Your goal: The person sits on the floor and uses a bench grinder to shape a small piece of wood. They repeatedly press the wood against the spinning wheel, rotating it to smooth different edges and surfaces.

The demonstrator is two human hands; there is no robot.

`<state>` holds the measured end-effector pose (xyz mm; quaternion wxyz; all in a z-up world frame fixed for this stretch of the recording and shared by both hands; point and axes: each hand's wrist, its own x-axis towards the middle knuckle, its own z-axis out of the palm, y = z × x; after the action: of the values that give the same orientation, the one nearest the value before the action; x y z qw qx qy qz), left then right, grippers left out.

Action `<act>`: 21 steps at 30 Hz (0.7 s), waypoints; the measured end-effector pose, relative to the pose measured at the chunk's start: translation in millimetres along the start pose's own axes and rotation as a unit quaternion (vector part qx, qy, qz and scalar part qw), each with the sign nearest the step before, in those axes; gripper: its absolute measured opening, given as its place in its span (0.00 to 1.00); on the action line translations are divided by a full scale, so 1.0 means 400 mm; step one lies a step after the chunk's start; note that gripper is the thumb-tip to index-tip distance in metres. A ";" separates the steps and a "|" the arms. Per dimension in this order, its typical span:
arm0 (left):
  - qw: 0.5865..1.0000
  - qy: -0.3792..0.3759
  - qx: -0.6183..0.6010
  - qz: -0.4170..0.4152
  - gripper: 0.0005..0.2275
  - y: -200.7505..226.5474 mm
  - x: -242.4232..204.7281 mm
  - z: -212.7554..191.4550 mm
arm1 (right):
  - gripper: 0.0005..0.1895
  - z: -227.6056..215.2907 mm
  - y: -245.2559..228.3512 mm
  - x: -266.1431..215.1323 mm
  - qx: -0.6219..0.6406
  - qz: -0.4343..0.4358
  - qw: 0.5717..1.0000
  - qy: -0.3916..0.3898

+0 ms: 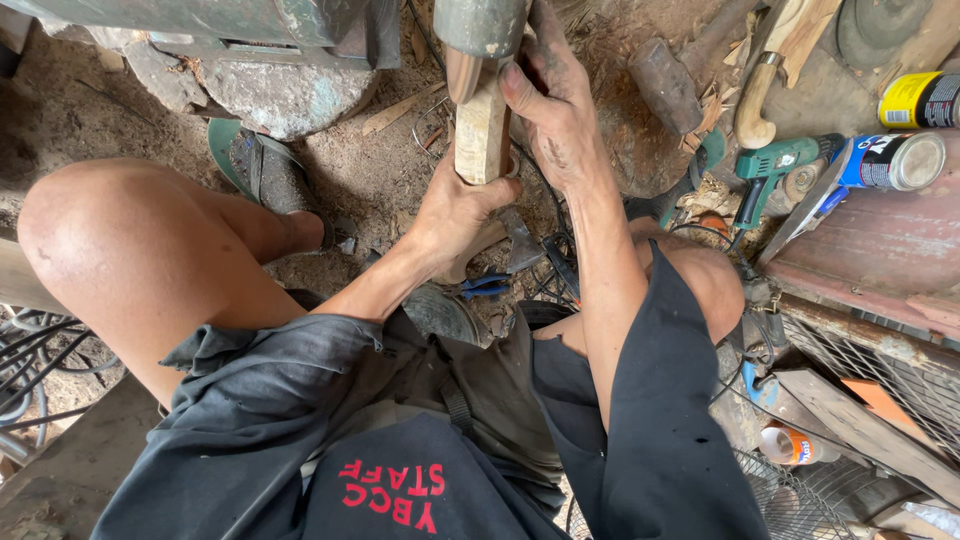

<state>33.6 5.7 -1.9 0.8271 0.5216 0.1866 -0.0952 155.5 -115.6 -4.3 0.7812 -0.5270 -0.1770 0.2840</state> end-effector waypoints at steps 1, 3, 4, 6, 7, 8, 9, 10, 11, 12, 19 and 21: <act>1.000 -0.001 0.001 0.002 0.22 0.001 0.000 0.000 | 0.49 0.000 0.000 0.000 0.000 0.001 1.000 -0.001; 1.000 -0.002 0.002 0.005 0.22 0.002 0.000 0.000 | 0.48 0.000 0.001 -0.002 0.003 0.001 1.000 0.000; 1.000 -0.002 0.001 0.005 0.22 0.001 0.000 0.000 | 0.47 0.000 0.001 -0.002 0.005 0.002 1.000 0.001; 1.000 0.000 0.002 0.003 0.21 -0.003 -0.004 -0.001 | 0.47 0.001 0.006 -0.006 0.004 0.007 1.000 0.008; 1.000 -0.002 0.004 0.001 0.21 -0.004 -0.003 -0.003 | 0.47 0.002 0.007 -0.006 0.003 0.008 1.000 0.013; 1.000 -0.003 0.006 0.000 0.21 -0.004 -0.002 -0.005 | 0.47 0.002 0.008 -0.006 0.006 0.009 1.000 0.013; 1.000 -0.005 0.001 -0.002 0.22 -0.005 -0.001 -0.007 | 0.48 0.003 0.009 -0.005 0.008 0.010 1.000 0.014; 1.000 -0.007 -0.004 -0.004 0.22 -0.007 0.000 -0.009 | 0.48 0.003 0.010 -0.004 0.011 0.011 1.000 0.014; 1.000 -0.008 -0.010 -0.008 0.22 -0.011 -0.003 -0.011 | 0.48 0.004 0.011 -0.008 0.003 0.013 1.000 0.016; 1.000 -0.011 0.001 -0.013 0.22 -0.014 -0.004 -0.014 | 0.48 0.005 0.011 -0.011 -0.004 0.014 1.000 0.018; 0.999 -0.006 -0.025 -0.024 0.24 -0.030 -0.041 0.008 | 0.49 0.028 -0.011 -0.055 -0.050 0.058 0.996 0.052; 0.999 0.007 -0.027 -0.022 0.25 -0.041 -0.048 0.014 | 0.46 0.027 -0.008 -0.060 -0.028 0.054 0.998 0.029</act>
<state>11.4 -7.2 -5.6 0.8371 0.4958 0.2062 -0.1047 131.6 -123.7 3.5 0.7548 -0.5652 -0.1333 0.3050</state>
